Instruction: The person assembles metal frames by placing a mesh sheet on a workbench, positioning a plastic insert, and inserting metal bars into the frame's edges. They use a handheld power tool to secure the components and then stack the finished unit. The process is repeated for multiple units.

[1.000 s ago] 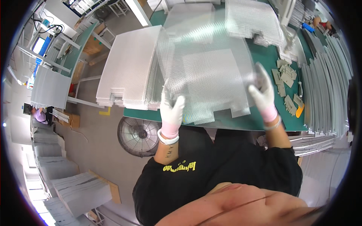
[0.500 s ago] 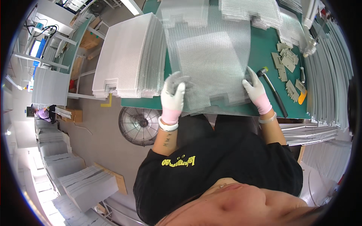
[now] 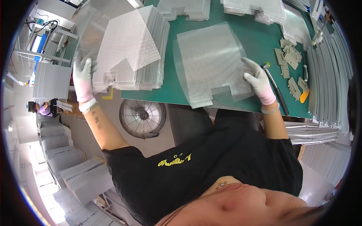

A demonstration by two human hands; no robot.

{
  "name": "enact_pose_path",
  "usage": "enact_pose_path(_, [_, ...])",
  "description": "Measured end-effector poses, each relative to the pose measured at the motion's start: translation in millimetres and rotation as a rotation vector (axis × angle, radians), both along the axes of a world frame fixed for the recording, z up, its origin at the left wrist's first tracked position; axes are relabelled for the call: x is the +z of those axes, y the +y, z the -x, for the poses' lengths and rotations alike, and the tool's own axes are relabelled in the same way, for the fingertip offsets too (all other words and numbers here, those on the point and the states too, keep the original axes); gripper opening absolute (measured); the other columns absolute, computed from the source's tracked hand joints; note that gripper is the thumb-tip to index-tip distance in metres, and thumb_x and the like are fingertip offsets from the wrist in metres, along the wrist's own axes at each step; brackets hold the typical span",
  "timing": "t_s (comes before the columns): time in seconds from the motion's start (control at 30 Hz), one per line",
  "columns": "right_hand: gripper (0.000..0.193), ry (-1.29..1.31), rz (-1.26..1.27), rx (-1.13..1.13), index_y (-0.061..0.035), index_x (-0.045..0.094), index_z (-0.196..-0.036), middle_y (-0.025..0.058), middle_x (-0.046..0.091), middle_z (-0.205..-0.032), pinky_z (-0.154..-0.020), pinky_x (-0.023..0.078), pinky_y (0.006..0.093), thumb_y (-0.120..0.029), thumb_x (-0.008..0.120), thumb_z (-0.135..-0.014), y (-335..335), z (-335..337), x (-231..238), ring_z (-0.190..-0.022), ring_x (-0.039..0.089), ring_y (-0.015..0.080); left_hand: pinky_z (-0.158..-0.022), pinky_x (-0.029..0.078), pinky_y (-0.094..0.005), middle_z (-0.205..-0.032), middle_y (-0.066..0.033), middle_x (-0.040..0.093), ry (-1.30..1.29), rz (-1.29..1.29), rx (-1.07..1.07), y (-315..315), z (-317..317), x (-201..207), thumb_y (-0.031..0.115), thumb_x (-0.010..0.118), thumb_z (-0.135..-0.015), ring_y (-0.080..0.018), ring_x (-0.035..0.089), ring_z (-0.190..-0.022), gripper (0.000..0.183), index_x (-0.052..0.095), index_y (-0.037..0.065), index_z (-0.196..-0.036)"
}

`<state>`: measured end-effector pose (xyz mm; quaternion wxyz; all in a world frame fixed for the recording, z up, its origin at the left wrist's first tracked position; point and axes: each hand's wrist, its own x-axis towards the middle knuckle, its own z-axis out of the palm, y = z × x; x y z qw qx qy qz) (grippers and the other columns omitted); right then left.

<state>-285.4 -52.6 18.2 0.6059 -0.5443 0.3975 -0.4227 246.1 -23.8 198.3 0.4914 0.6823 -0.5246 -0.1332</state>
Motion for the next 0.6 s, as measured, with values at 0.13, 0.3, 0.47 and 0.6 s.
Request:
enact_pose_path(0.13, [0.06,-0.098,-0.01,-0.033,0.0044,0.042,-0.145,0.0119,0.049,-0.146,-0.105,0.042,0.0295,-0.011,0.065,-0.092,-2.2,-0.7,1.6,-0.125,0.051,0.0152,-0.096,0.05,-0.0338,-0.134,-0.0225,0.057,-0.553,-0.311,0.058,-24.1,-58.7,-55.3,0.02,0.071,-0.085,-0.025,0.064,-0.112,0.069,0.044,0.004,-0.147])
enact_pose_path(0.3, [0.062,-0.132,0.015,-0.139,0.0044,0.039,-0.146,0.0113,0.051,-0.142,-0.109,0.039,0.0305,-0.007,0.065,-0.091,2.1,-1.0,8.3,-0.125,0.052,0.0165,-0.105,0.044,-0.0456,-0.13,-0.0221,0.059,-1.004,0.245,0.396,3.9,33.1,-42.0,0.016,0.071,-0.085,-0.038,0.055,-0.121,0.052,0.055,-0.001,-0.132])
enact_pose_path(0.47, [0.062,-0.137,-0.013,-0.117,0.004,0.041,-0.145,0.0124,0.049,-0.144,-0.109,0.038,0.0313,-0.008,0.065,-0.09,4.3,0.1,3.1,-0.127,0.05,0.0174,-0.086,0.054,-0.0334,-0.106,-0.0167,0.07,0.006,0.131,-0.2,87.1,189.4,-121.7,0.012,0.062,-0.089,-0.0247,0.068,-0.093,0.044,0.057,-0.005,-0.129])
enact_pose_path(0.6, [0.062,0.307,0.071,-0.026,0.0028,0.042,-0.145,0.0097,0.052,-0.144,-0.105,0.041,0.0302,-0.011,0.065,-0.089,8.3,1.4,7.0,-0.122,0.055,0.0164,-0.091,0.048,-0.028,-0.128,-0.0169,0.058,0.712,-0.26,-0.372,90.4,235.4,-194.2,0.016,0.071,-0.088,-0.0185,0.057,-0.105,0.086,0.019,-0.002,-0.155])
